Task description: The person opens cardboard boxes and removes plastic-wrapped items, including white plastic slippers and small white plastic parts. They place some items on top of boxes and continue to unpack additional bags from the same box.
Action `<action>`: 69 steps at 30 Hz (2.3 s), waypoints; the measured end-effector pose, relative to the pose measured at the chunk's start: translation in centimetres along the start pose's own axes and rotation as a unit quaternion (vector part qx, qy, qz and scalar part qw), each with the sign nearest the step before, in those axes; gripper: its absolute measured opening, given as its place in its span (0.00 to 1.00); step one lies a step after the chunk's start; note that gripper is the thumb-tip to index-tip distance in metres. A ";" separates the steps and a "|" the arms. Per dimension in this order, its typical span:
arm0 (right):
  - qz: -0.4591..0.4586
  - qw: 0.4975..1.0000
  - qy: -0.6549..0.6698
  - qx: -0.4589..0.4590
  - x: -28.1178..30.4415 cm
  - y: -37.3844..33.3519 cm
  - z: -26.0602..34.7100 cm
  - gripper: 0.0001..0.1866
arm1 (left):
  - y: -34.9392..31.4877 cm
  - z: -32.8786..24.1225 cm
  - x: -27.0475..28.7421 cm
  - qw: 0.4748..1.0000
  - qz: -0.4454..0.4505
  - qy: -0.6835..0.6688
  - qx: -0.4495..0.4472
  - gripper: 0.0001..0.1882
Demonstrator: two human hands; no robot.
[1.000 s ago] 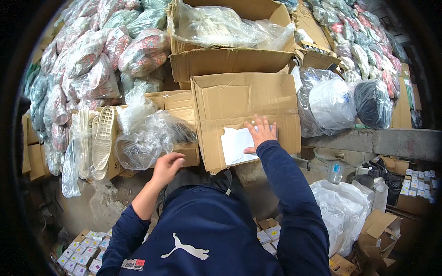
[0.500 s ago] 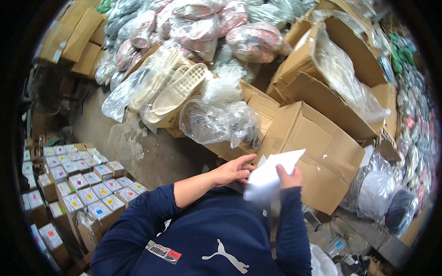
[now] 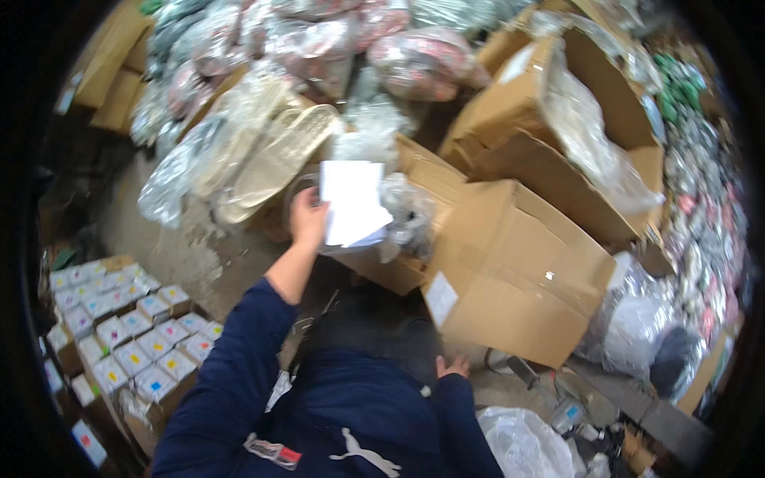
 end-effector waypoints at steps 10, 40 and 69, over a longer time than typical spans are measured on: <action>0.171 0.904 0.386 -0.070 -11.9 -3.5 -6.2 0.35 | -18.8 16.2 8.5 0.843 0.446 0.204 0.221 0.31; 0.255 0.928 0.191 0.195 1.0 15.5 -23.3 0.18 | -40.7 11.1 4.2 0.966 0.197 0.138 0.090 0.20; -0.348 0.850 0.028 0.394 22.8 10.3 -4.4 0.37 | -36.9 1.6 8.2 0.968 0.227 0.111 -0.006 0.17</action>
Point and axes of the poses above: each hand's wrist, its own y-axis towards the middle knuckle, its own x-axis out of the back of the hand, z = x × y, the point moved 3 cm from there along y, towards the middle knuckle, and after that the axes turned 8 degrees about -y, right-handed, at the moved point
